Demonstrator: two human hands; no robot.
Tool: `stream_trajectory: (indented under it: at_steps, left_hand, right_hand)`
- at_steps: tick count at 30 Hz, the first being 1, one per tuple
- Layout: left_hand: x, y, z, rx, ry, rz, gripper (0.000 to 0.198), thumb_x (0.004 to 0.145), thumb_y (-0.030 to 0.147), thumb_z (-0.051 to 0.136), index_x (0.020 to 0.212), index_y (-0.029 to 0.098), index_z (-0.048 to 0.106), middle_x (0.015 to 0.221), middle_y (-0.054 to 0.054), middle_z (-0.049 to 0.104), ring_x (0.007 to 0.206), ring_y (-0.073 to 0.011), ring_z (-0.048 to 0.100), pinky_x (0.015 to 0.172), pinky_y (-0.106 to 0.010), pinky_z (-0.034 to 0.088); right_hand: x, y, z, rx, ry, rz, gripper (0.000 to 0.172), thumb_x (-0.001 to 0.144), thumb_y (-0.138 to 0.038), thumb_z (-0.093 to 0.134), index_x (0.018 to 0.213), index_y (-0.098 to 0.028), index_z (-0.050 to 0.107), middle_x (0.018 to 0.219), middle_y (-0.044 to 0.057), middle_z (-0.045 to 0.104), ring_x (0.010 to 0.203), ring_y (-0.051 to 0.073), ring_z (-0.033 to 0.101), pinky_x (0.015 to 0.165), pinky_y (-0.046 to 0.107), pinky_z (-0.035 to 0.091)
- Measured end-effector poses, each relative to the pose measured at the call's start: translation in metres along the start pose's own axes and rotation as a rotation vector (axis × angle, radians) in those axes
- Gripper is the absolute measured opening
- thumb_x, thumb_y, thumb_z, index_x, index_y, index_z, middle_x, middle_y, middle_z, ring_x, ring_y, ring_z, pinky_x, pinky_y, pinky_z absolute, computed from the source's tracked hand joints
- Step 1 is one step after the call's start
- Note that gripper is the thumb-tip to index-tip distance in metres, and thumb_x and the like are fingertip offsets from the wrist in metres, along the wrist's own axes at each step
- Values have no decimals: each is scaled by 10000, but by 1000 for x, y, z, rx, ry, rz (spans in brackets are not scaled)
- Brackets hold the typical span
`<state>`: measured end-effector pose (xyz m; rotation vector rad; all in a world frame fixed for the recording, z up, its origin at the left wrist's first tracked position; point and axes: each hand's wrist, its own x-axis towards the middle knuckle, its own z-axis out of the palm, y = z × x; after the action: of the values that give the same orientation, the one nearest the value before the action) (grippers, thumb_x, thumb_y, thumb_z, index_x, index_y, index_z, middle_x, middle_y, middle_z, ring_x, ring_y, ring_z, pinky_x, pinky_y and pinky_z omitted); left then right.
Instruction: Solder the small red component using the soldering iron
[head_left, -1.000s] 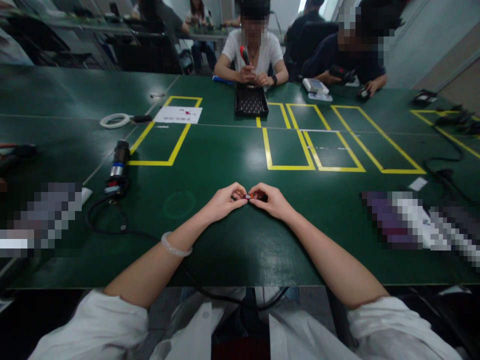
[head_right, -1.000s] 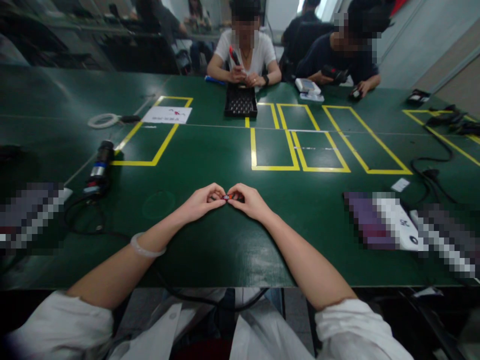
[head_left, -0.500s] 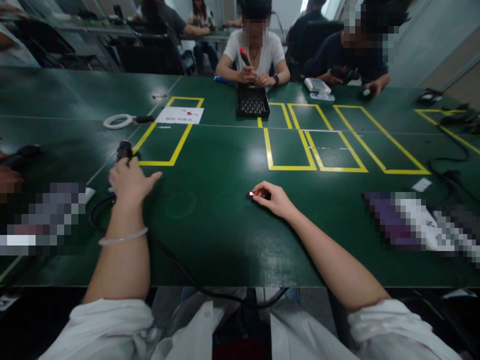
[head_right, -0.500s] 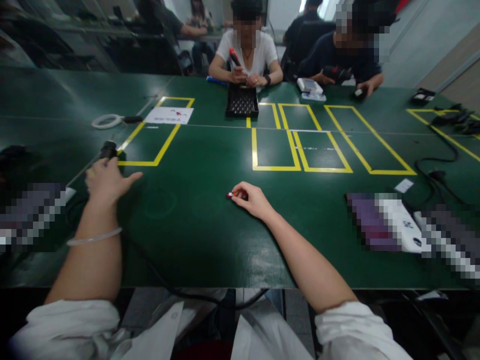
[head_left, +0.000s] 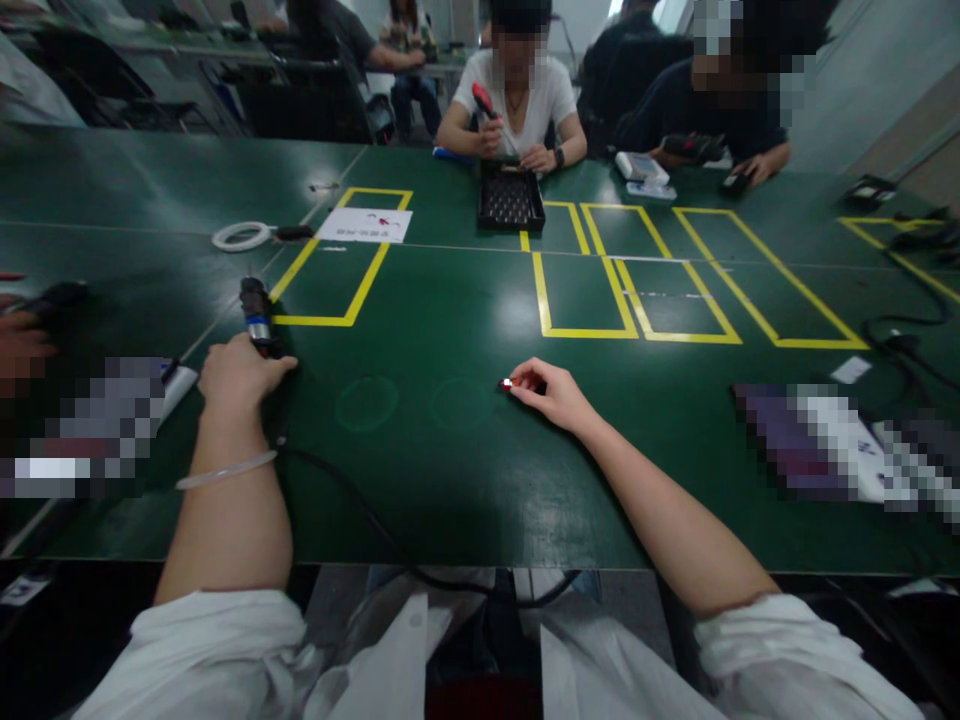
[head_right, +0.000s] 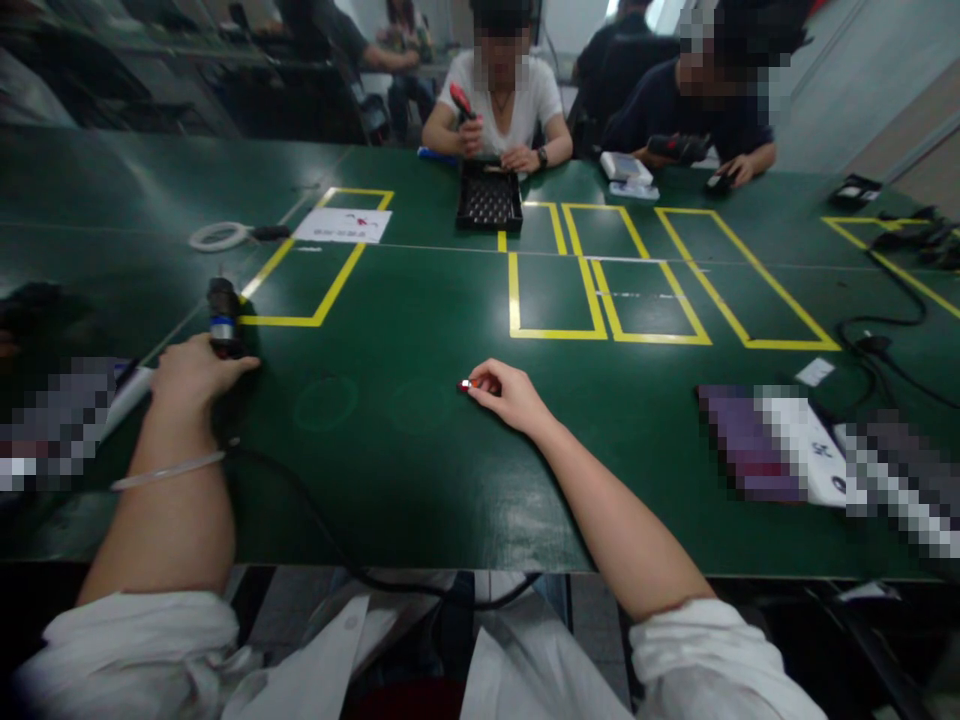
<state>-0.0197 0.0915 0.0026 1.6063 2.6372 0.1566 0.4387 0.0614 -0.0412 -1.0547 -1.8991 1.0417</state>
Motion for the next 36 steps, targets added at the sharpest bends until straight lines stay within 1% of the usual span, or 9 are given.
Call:
stream_trajectory:
  at_steps: [3,5,8,11,16,21,24,27,36]
  left_hand:
    - [-12,21,-5,64,-37,-100,751,722,630,592,1242,93,521,1202,-195,538,1029,-327,562,830,-500,502]
    - [-21,38,-7,80,-48,-46,763,743,632,577,1273,89,497,1227,-200,512,1056,-341,555,850,-502,494]
    - [-36,67,-5,81,-39,115,734,779,600,559,1291,80,481,1189,-199,517,1064,-342,550,879,-496,484]
    - [-55,99,3,44,-7,276,700,782,551,582,1320,116,477,1167,-189,527,1069,-337,550,895,-459,485]
    - [-95,152,17,-72,-15,552,712,786,489,596,1398,175,410,1199,-151,519,1090,-301,536,897,-398,491]
    - [-133,192,27,-134,-37,743,716,809,454,590,1429,189,350,1227,-129,508,1100,-279,515,885,-374,489]
    - [-149,206,30,-138,-32,800,688,817,436,592,1416,190,357,1210,-126,509,1092,-272,511,873,-363,485]
    - [-158,211,29,-133,-25,830,675,823,421,594,1412,191,357,1191,-122,515,1080,-266,514,886,-364,475]
    - [-163,212,28,-92,12,859,638,847,409,558,1405,168,362,1176,-127,519,1060,-263,521,892,-366,456]
  right_hand:
    - [1,-3,1,-5,3,9,155,817,-276,642,930,-172,619,734,-6,592,642,114,529,616,242,427]
    - [1,-4,2,-10,4,11,153,817,-272,640,931,-172,621,733,-8,590,641,113,526,615,240,424]
    - [2,-5,3,-14,14,18,159,817,-272,640,933,-165,623,726,-11,580,634,109,518,610,236,414]
    - [3,-4,3,-19,36,18,161,814,-276,642,928,-164,624,724,-12,574,631,107,513,604,234,406]
    - [3,-3,3,-8,45,12,159,810,-266,637,934,-169,609,736,-10,576,626,106,511,596,234,405]
    - [2,-2,2,-11,100,-18,147,811,-248,616,932,-182,565,722,-20,552,614,106,503,579,232,405]
    - [1,1,2,-57,106,-36,117,808,-227,602,905,-189,548,701,-30,531,599,105,494,572,231,403]
    - [1,3,2,-99,92,-59,109,799,-201,595,894,-192,542,728,-24,543,619,109,510,585,231,412]
    - [5,-1,10,-212,73,-103,116,815,-180,604,917,-193,551,809,-2,571,685,129,536,647,252,422]
